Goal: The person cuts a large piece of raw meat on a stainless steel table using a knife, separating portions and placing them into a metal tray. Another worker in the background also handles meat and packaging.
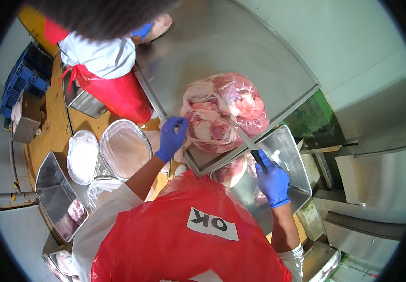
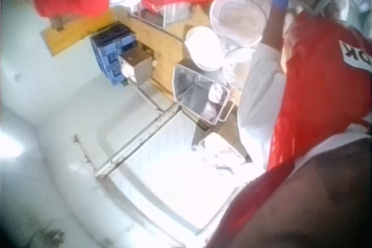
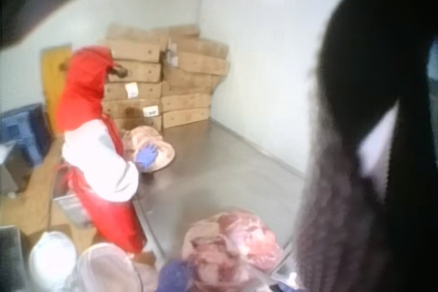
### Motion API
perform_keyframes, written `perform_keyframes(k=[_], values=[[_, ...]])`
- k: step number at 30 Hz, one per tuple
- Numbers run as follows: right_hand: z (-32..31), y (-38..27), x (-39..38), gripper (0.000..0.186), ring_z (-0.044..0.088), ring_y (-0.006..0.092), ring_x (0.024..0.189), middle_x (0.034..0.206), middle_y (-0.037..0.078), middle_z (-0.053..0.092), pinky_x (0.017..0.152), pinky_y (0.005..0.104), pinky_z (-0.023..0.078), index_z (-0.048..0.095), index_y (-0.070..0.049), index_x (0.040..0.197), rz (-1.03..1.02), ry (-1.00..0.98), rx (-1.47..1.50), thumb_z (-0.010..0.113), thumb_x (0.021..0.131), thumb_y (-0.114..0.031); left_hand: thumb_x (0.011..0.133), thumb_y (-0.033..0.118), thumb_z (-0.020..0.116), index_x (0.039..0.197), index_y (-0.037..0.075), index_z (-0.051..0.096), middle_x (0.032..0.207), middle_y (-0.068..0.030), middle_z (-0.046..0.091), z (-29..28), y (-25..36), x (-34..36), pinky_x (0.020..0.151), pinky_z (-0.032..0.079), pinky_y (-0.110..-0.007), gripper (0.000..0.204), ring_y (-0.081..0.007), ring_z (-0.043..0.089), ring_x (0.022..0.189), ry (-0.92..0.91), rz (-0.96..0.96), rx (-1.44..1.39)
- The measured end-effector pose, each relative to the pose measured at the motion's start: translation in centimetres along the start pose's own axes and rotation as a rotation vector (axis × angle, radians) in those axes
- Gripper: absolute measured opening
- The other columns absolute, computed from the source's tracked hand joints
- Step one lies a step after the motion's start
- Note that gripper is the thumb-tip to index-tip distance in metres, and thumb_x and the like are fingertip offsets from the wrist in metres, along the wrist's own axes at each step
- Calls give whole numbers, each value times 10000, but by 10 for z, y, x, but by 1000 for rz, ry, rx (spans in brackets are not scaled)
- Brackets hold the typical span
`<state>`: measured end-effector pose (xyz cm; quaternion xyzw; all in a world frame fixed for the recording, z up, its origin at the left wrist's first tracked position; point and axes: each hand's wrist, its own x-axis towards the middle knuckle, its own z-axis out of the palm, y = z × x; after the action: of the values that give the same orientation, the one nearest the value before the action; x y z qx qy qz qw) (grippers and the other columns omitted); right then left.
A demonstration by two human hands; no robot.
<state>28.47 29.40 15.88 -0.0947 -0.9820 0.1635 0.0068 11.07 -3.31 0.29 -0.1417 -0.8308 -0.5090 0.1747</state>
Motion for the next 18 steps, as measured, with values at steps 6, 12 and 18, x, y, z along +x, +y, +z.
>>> perform_keyframes(k=[6,12,18], values=[[-17,-15,8,516,740,410,882,949,190,754,764,488,579,671,-286,1455,9,-32,-34,769,948,-284,998,192,686,1285,55,704,1152,-163,739,-1,-50,105,953,567,-419,319,-304,715,1077,-94,-119,-306],[-15,-17,14,478,743,401,853,931,188,760,750,465,578,710,-277,1413,28,18,-25,790,941,-282,985,175,699,1257,66,738,1165,-127,741,12,-72,104,972,564,-394,296,-252,711,1090,-237,-67,-175],[-21,-19,15,429,761,382,870,948,193,773,776,421,584,739,-259,1376,134,1,47,790,951,-288,966,189,758,1197,77,753,1117,-87,727,1,-48,65,954,563,-351,257,-201,700,1018,-279,-283,-333]])
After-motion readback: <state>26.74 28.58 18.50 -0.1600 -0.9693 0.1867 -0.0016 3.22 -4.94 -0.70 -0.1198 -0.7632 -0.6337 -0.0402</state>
